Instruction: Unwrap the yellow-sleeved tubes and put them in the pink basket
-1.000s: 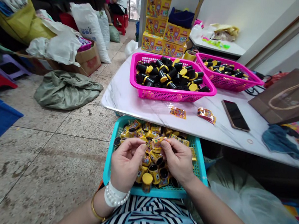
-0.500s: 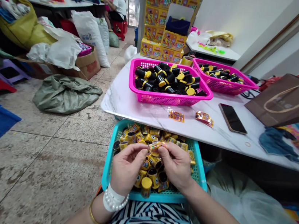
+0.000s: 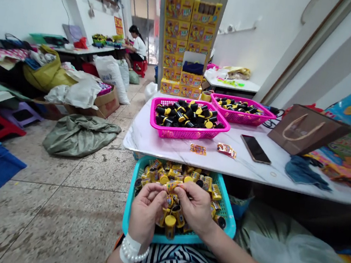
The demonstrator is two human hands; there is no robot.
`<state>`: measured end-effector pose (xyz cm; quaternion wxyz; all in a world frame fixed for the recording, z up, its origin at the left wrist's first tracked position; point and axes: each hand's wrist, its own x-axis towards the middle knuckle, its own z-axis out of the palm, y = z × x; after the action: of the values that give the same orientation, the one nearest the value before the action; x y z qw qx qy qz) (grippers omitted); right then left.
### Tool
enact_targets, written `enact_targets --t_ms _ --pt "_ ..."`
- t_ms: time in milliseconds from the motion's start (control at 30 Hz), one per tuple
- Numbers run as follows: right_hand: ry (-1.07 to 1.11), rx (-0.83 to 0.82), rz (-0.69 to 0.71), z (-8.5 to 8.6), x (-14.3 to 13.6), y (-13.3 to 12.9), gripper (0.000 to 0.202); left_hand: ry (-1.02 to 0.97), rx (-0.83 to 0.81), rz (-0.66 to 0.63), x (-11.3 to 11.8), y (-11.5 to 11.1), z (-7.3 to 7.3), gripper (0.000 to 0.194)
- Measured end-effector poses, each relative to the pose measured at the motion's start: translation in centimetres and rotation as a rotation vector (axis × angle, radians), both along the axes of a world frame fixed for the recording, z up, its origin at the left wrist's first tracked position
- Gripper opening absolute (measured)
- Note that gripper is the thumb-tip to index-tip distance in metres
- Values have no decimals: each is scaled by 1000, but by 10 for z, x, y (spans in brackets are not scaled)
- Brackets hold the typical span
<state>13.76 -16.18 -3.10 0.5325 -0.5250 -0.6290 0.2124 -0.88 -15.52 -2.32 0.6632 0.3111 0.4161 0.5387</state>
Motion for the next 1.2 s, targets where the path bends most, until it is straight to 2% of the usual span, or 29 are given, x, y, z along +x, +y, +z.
enact_targets --t_ms 200,400,567,667,733,867,933,1000,1067,1133,1200 --pt "-4 -51 1 -8 -9 -9 18 -27 -106 2 1 -7 -12 48" --pt "91 -114 -4 -14 -11 -8 12 -161 -138 54 -1 -10 -10 49" --pt "144 -105 71 -15 -15 -9 13 -129 -188 32 -3 -9 -12 52" --pt "49 -74 86 -10 -16 -11 11 -69 -140 -4 -5 -10 -14 49" --pt "-31 -52 161 -4 -14 -12 14 -23 -108 -24 -8 -10 -13 47" --pt "-151 -39 450 16 -3 -2 26 13 -97 -22 -16 -4 -8 45" --pt "-296 -64 554 34 8 19 23 15 -88 -3 -19 3 -6 48" --pt "-479 -110 554 56 21 54 21 20 -70 34 -21 10 -6 54" --pt "-573 -131 282 81 34 103 33 35 -60 79 -22 18 -5 59" --pt "-601 -130 95 103 45 159 48 53 -50 102 -21 24 -4 61" --pt "-657 -147 -61 115 50 212 39 61 -45 96 -20 27 -2 60"
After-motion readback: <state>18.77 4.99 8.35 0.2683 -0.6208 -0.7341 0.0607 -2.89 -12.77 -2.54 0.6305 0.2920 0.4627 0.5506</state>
